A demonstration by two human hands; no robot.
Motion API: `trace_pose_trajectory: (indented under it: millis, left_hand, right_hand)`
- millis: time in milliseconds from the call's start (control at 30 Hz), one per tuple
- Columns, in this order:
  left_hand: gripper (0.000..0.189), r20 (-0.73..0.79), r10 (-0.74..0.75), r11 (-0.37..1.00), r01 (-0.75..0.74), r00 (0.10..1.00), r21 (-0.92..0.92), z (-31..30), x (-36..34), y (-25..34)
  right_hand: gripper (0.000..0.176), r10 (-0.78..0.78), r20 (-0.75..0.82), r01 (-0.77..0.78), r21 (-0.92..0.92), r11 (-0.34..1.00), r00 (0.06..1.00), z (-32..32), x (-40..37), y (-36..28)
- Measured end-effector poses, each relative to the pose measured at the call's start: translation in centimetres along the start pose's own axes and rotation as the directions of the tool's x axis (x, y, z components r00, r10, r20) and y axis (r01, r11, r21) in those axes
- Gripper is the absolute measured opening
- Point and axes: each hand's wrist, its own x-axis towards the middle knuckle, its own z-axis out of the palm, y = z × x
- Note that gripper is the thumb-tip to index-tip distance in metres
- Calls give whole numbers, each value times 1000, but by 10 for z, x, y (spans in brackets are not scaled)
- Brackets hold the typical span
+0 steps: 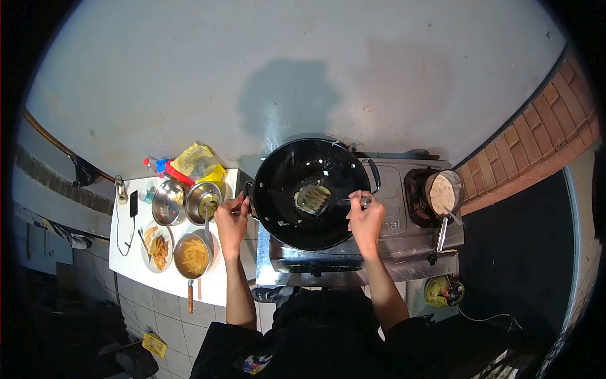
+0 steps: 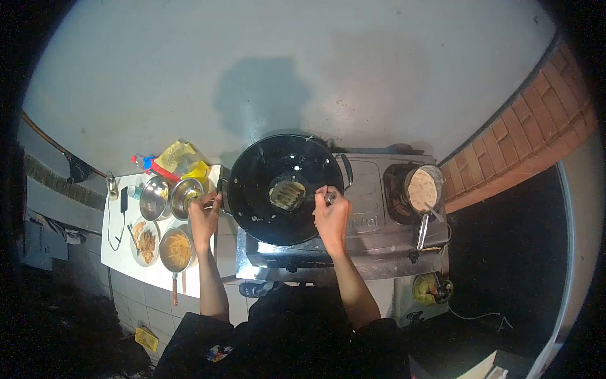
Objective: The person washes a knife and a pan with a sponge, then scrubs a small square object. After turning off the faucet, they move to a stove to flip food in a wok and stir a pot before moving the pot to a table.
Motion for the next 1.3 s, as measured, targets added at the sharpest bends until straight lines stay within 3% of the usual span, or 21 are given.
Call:
trace_pose_trajectory:
  millis: [233,367,467,500,567,633,700,733,833,967,1033,1100,1167,1233,1300]
  left_hand:
    - [22,14,-26,999,27,1000,-31,1,-1,-2]
    - [25,34,-51,998,53,998,-40,1,2,-5]
    - [26,62,-27,999,25,998,34,-3,6,-6]
    - [26,72,-21,999,18,997,32,-3,8,-10]
    - [26,93,-26,1000,26,995,-6,0,12,-21]
    - [29,94,-71,996,64,993,67,-2,12,-3]
    - [32,58,-9,996,3,998,89,4,16,-14]
    - [34,84,-54,997,50,995,58,6,20,-22]
    - [37,74,-62,997,59,995,43,7,22,-22]
    - [36,118,-38,997,30,992,66,3,28,-32]
    - [36,120,-51,996,41,991,81,3,26,-24]
    - [35,104,-84,993,74,991,92,3,27,-28]
    - [36,131,-39,991,21,991,134,2,28,-22]
    - [37,123,-96,985,77,988,153,3,26,-15]
    - [37,103,-72,981,52,992,186,5,24,-8]
  right_hand:
    - [21,-79,6,79,7,997,997,-3,-1,9]
    - [16,-72,86,73,-2,997,994,-32,-3,-1]
    - [18,-136,266,156,-55,986,954,-66,-7,-6]
    - [18,-132,255,152,-58,987,958,-74,-10,-6]
    - [22,-234,331,238,27,971,914,-91,-16,-9]
    - [27,-166,387,185,-13,983,907,-110,-22,-5]
    - [30,-179,434,233,-75,970,883,-121,-26,9]
    - [33,-183,468,249,-82,965,865,-129,-29,9]
    - [33,-220,434,278,-75,958,874,-145,-38,23]
    - [38,-204,345,308,-283,908,916,-165,-51,50]
    - [36,-199,329,298,-283,912,923,-172,-54,56]
    - [34,-200,332,341,-450,825,922,-177,-51,70]
    - [33,-185,305,317,-470,824,934,-176,-47,79]
    - [32,-177,285,301,-486,821,942,-175,-42,91]
    - [32,-228,294,359,-543,759,928,-170,-36,107]
